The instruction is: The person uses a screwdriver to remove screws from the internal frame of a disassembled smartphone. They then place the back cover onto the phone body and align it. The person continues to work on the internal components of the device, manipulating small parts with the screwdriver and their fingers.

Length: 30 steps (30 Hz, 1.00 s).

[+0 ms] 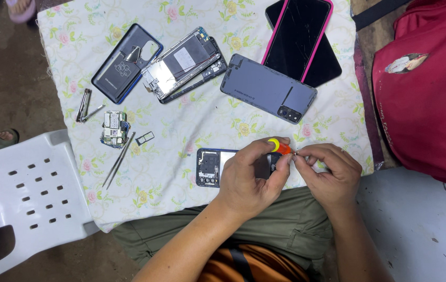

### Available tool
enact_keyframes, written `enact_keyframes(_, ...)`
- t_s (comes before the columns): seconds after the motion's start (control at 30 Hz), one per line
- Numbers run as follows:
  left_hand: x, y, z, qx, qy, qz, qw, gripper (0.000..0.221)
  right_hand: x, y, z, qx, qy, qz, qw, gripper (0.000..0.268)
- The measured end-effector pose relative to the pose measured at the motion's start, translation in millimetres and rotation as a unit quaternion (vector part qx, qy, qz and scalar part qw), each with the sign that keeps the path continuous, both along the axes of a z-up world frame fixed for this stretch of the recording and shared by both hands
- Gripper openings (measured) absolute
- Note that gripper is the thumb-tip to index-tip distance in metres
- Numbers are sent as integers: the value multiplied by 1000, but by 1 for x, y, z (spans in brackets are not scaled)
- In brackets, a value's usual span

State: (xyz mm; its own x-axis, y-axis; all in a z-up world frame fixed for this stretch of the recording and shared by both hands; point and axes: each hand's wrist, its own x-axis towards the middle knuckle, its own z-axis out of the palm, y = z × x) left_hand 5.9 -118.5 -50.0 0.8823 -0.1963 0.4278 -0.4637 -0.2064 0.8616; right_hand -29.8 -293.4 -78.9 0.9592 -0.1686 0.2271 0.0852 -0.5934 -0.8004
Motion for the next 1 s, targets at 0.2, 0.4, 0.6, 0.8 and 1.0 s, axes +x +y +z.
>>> enact_keyframes(0.2, -1, 2, 0, 2, 15, -9, 1000, 42, 1, 1, 1, -10, 2, -2, 1000, 20)
enact_keyframes(0.4, 2, 2, 3, 16, -12, -12, 1000, 43, 1, 1, 3, -34, 5, -2, 999, 20)
enact_keyframes(0.6, 7, 10, 19, 42, -71, -42, 996, 40, -2, -1, 2, -68, 15, 7, 998, 22)
enact_keyframes(0.8, 4, 8, 16, 21, -39, -16, 999, 41, -3, -1, -2, -55, 26, 5, 998, 20)
enact_keyframes(1.0, 3, 4, 5, -7, -45, -4, 999, 46, -2, -1, -3, -52, 17, -4, 998, 18)
